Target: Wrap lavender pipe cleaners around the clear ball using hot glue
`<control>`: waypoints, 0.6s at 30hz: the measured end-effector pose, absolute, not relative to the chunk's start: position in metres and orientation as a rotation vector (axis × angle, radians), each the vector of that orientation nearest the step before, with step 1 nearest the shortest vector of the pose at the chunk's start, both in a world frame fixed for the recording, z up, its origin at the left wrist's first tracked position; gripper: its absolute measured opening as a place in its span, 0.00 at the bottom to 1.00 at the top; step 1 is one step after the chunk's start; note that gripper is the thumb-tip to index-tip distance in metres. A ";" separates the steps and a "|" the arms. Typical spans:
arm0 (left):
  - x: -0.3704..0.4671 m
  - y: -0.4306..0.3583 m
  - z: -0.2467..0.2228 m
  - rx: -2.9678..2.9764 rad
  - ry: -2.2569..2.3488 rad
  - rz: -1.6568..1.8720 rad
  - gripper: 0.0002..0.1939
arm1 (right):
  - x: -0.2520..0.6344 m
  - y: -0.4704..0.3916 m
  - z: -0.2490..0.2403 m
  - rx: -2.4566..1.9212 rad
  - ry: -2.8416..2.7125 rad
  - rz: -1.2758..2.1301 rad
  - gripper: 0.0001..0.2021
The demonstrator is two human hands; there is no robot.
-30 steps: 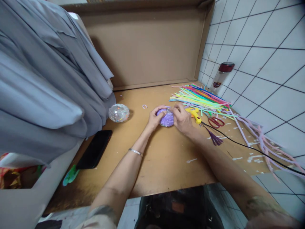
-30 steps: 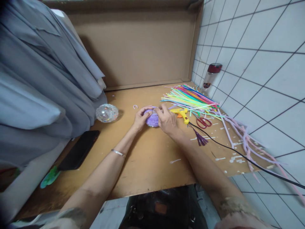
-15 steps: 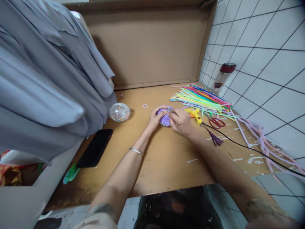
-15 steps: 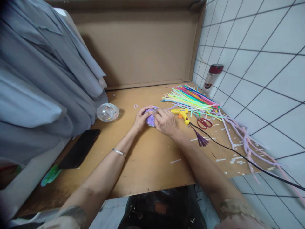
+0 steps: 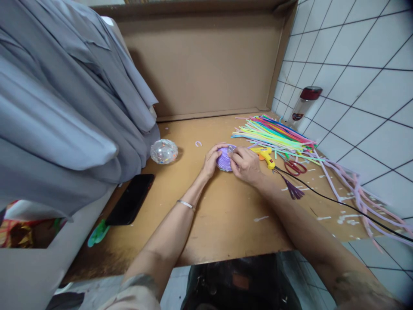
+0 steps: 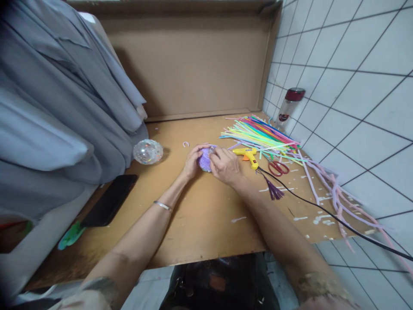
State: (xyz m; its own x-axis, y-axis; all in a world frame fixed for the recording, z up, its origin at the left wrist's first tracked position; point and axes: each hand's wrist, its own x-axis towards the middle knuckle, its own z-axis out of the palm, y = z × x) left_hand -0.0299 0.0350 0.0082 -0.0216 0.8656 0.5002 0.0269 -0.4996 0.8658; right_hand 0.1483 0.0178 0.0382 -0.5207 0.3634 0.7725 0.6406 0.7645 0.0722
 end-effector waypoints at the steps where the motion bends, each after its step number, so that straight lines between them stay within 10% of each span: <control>1: -0.030 0.035 0.008 1.636 0.961 1.593 0.17 | 0.148 0.018 0.038 -0.748 -2.168 -0.452 0.11; 18: -0.022 0.022 0.010 2.123 1.257 1.666 0.23 | 0.151 0.021 0.038 -0.767 -2.142 -0.413 0.12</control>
